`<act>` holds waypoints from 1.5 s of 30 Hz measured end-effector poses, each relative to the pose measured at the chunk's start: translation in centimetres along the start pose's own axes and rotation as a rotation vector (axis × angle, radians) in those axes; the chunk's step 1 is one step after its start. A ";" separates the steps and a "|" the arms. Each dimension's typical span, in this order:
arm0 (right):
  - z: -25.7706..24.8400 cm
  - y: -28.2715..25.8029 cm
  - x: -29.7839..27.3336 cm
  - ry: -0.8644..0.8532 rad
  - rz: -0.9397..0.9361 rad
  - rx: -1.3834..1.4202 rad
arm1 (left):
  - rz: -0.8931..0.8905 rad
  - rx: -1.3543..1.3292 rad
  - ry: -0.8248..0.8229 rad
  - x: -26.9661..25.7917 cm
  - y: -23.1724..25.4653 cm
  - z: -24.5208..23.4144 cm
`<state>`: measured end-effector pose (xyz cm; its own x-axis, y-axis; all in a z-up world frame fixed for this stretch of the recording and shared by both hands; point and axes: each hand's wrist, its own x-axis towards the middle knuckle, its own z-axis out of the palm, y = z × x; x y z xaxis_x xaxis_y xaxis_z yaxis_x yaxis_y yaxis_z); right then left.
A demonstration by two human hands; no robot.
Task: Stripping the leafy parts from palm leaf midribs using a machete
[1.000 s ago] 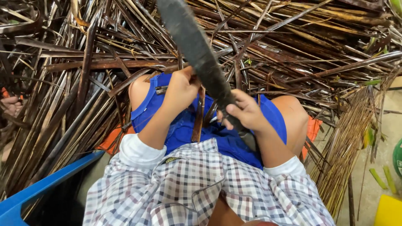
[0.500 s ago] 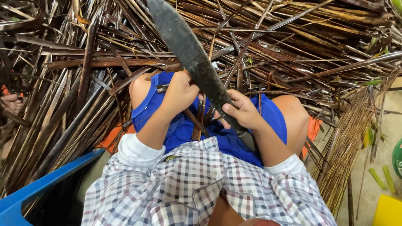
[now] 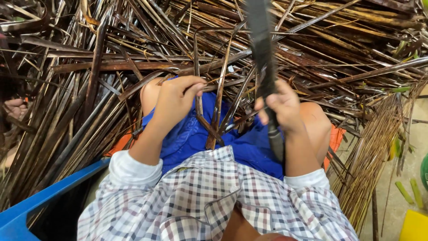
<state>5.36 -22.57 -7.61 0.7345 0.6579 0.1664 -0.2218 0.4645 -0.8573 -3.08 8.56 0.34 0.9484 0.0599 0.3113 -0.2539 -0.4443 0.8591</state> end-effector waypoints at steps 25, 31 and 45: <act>7.3 0.5 0.7 -0.146 0.115 0.053 | 0.069 0.123 0.151 -1.1 -1.1 2.9; 4.5 1.4 0.1 -0.091 0.078 0.056 | 0.037 0.073 0.115 -0.7 1.4 1.6; -2.8 2.2 0.5 0.559 0.081 -0.328 | 0.150 0.307 0.238 -1.2 -1.1 0.3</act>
<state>7.08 -22.87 -10.78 0.9662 0.2343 -0.1073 -0.1479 0.1630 -0.9755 -3.88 8.72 -1.04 0.8261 0.1630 0.5395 -0.2832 -0.7075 0.6474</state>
